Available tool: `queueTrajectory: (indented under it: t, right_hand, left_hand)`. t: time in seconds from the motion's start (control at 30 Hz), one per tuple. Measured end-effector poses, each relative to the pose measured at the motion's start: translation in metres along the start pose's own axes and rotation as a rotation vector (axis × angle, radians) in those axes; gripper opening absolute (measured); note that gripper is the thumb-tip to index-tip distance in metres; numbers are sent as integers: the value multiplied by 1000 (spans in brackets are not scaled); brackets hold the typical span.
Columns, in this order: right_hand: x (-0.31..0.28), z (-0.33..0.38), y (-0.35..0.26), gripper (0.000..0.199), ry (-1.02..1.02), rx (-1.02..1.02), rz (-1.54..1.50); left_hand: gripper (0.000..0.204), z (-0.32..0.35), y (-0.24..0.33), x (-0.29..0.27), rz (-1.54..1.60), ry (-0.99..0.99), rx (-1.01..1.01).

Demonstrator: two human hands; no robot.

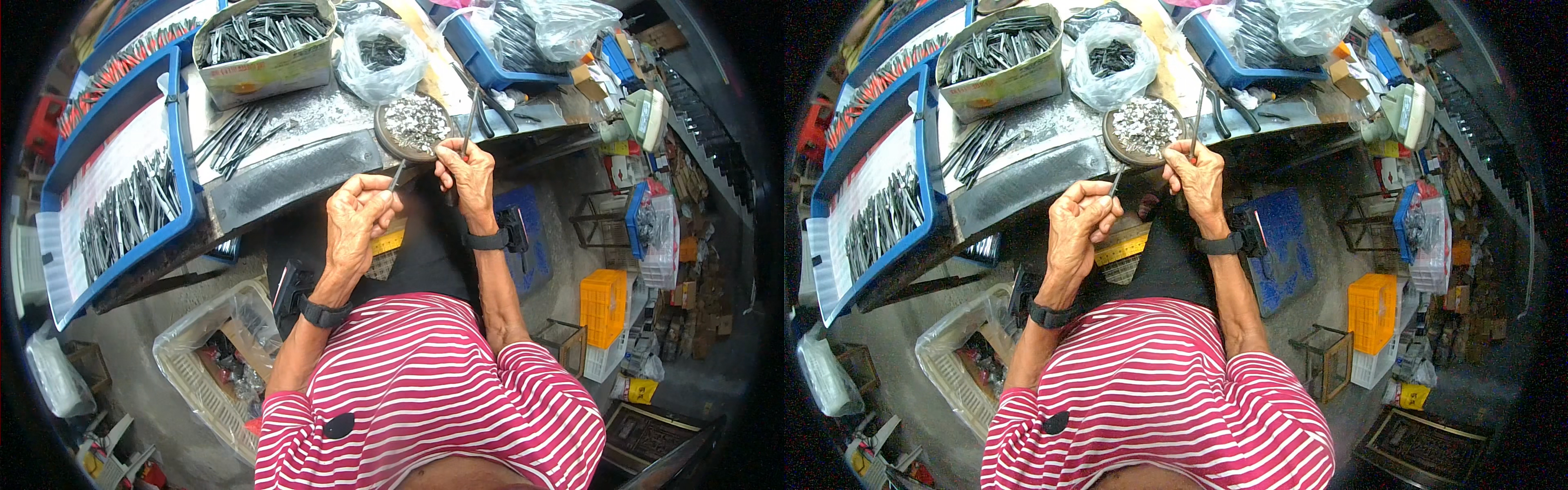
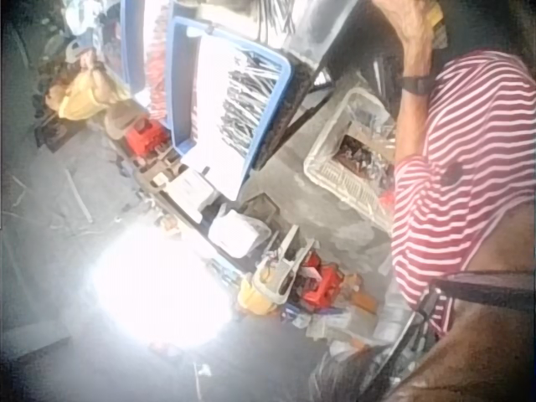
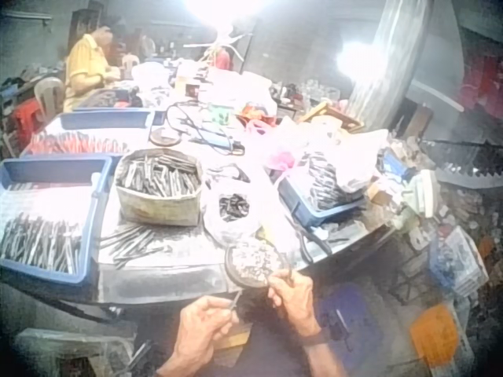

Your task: The person repeatedly picks a metal rod and a small metal piece from containers on the table, joins them together by hand, and places the assembled fastener into a blue tray. The person continues this cycle throughout the clip.

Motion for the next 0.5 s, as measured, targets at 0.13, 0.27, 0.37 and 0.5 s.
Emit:
queueTrajectory:
  t: [0.13,0.27,0.37,0.5]
  right_hand:
    - [0,3,6,11,47,-28,-137]
    - [-1,4,7,10,60,-79,-375]
    - [0,9,4,9,62,-70,-412]
    - [16,24,-8,9,-24,-73,-381]
  left_hand:
    - [17,0,1,0,13,-3,9]
    - [17,0,1,-1,31,-1,11]
    - [17,-1,2,0,57,-19,24]
    - [19,-1,3,-1,77,-14,27]
Point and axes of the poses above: each hand's wrist, its own z-axis away from the middle knuckle, its own x-axis out of the palm, y = z × x, the point moved 8 cm from there along -z, towards the middle knuckle, and after that the axes turned 4 degrees about -y, right-handed, at the moved point
